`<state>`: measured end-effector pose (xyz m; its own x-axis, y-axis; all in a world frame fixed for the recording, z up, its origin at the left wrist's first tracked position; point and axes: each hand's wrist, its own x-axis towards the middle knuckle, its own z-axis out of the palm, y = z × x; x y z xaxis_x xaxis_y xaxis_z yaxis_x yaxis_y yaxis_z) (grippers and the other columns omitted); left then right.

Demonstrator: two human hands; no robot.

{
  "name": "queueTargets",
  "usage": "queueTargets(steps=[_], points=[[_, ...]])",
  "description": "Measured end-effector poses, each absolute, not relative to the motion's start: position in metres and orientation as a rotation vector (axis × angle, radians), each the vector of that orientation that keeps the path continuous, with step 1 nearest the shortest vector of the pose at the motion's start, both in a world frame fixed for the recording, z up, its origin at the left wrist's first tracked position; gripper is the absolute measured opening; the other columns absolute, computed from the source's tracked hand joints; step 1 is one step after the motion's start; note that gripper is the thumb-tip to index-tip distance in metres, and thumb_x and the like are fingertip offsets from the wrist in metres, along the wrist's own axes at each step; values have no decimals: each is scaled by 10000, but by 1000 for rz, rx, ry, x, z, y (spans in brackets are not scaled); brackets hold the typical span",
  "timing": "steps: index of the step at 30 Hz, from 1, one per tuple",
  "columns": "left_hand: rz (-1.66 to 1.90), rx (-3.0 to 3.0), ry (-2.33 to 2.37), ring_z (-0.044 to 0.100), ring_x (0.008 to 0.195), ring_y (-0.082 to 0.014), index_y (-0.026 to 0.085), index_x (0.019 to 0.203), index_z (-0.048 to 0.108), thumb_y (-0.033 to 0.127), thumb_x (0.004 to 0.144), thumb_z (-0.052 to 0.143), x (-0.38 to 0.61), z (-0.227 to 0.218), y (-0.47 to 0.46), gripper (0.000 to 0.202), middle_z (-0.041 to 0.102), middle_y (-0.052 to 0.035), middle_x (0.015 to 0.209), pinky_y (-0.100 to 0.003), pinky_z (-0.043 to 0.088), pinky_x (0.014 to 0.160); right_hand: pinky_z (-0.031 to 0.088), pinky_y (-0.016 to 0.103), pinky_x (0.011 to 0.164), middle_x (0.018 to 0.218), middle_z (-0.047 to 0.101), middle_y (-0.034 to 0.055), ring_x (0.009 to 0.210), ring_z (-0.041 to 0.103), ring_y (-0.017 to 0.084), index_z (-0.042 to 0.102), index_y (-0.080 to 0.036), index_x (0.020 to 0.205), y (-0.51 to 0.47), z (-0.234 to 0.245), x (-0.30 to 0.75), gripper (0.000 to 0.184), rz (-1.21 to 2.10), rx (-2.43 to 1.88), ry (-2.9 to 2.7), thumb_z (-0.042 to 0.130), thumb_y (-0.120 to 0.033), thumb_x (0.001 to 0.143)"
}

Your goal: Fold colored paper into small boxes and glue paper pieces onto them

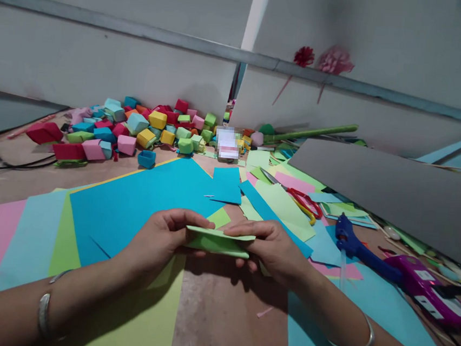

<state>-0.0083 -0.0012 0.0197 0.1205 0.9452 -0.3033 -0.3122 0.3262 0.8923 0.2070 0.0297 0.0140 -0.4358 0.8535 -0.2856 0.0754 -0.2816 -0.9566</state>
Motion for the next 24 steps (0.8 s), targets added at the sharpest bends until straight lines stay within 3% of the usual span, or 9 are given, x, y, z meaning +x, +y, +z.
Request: queueTargets(steps=[3,6,12,14,17,19,21,24], points=[[1083,743,1075,708,848,-236,132,554,688,66,665,674,-8,26,0,130,736,-122,1034,-293,582,706,439,112,349,774,730,61,468,631,78,785,-185,808,30,14,208,177,1754,-1147,-1336,671,-140,681],[1094,695,1081,714,799,-212,128,527,670,30,678,622,-9,31,1,186,746,-121,995,-246,573,659,511,143,418,993,722,72,521,656,81,792,-192,784,30,16,210,191,1737,-1030,-1404,649,-122,678],[1087,518,1065,710,691,-186,118,592,662,-33,700,563,-10,31,4,210,742,-140,972,-236,578,581,527,166,455,970,717,46,552,666,92,791,-214,881,32,19,214,339,1822,-830,-1596,566,-69,673],[1087,479,1054,707,681,-193,116,660,674,-43,706,557,-10,30,6,203,738,-146,949,-249,581,565,521,170,455,951,704,41,537,658,84,790,-211,877,33,18,215,321,1858,-829,-1622,575,-79,680],[1125,432,1009,689,657,-174,137,958,688,81,834,547,-10,33,6,196,722,-101,847,-297,603,643,490,164,434,795,692,34,512,633,75,787,-193,868,32,22,213,258,1823,-910,-1575,594,-107,721],[1154,405,884,696,768,-181,142,1102,642,269,922,512,-9,38,4,256,713,-95,900,-332,591,792,477,164,443,694,683,28,522,624,77,780,-190,901,30,29,209,231,1765,-937,-1474,615,-130,751],[1140,479,719,671,974,-213,130,1128,629,378,905,560,-6,46,0,340,698,-116,1056,-336,529,930,501,186,509,701,697,32,586,641,92,771,-202,950,28,40,203,236,1733,-888,-1416,645,-147,758],[1077,723,626,594,1146,-265,153,1130,634,310,821,694,0,59,-5,353,661,-118,1208,-356,466,990,540,256,639,802,717,32,718,660,128,745,-240,1050,28,52,194,299,1693,-750,-1545,651,-161,777]])
